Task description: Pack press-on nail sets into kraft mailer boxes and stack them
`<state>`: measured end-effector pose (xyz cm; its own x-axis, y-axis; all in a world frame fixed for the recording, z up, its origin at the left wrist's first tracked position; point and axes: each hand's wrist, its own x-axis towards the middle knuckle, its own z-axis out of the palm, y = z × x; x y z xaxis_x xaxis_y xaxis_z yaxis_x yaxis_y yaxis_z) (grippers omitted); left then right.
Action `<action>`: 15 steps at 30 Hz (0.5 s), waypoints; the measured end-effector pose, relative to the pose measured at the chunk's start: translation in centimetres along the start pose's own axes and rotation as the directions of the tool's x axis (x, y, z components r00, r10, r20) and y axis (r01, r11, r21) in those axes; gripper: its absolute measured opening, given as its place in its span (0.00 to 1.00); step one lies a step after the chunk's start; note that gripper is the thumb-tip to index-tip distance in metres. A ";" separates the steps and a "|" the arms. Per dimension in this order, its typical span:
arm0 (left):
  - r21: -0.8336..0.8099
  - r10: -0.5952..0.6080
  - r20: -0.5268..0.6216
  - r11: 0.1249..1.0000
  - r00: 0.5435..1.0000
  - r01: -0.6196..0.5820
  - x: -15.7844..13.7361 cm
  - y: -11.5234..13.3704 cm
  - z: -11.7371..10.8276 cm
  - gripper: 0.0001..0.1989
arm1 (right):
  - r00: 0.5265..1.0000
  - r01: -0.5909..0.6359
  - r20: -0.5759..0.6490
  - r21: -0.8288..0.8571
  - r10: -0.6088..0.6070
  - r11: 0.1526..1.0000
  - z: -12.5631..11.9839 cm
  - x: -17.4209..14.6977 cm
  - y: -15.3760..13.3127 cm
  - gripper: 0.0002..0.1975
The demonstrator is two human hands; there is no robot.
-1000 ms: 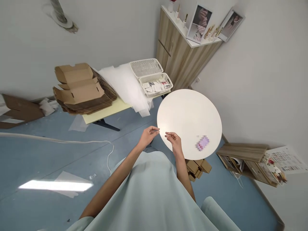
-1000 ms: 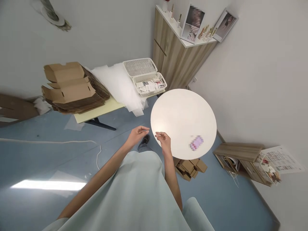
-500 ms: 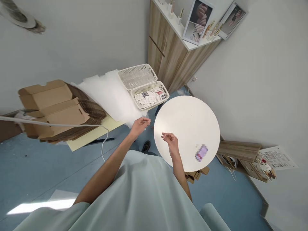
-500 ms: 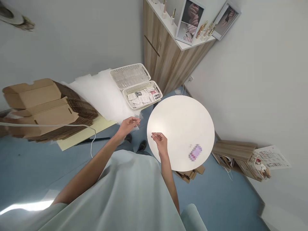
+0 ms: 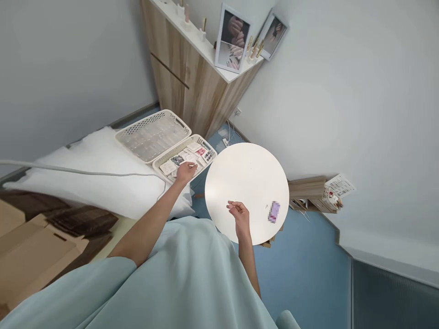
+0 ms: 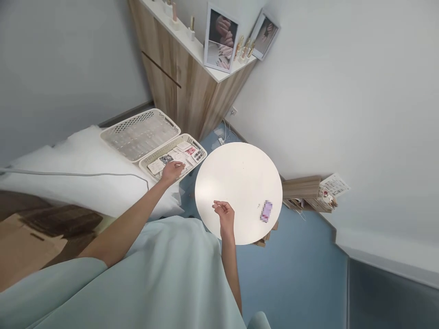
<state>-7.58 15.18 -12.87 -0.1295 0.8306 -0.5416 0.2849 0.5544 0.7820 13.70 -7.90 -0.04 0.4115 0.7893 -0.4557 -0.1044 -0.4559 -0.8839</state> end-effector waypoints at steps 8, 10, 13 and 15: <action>0.211 0.002 0.055 0.977 0.999 -0.013 6.2 0.7 2.4 0.10 | 0.967 -0.050 -0.249 0.011 0.051 0.999 1.4 -3.3 0.7 0.16; 0.237 -0.016 0.062 0.971 0.998 0.001 6.9 0.9 2.9 0.10 | 0.950 -0.053 -0.306 0.021 0.057 0.998 1.5 -4.3 0.9 0.17; 0.260 -0.038 0.071 0.965 0.997 0.018 7.2 1.1 3.4 0.11 | 0.931 -0.061 -0.358 0.045 0.073 0.997 1.6 -5.3 1.2 0.19; 0.260 -0.042 0.073 0.965 0.996 0.021 7.1 1.2 3.4 0.12 | 0.926 -0.066 -0.368 0.064 0.084 0.996 1.5 -5.6 1.3 0.21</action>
<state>-4.96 21.52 -16.83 -0.0719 0.8007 -0.5948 0.5190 0.5393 0.6632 9.94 -12.29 1.22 0.7057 0.5407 -0.4578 -0.1885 -0.4796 -0.8570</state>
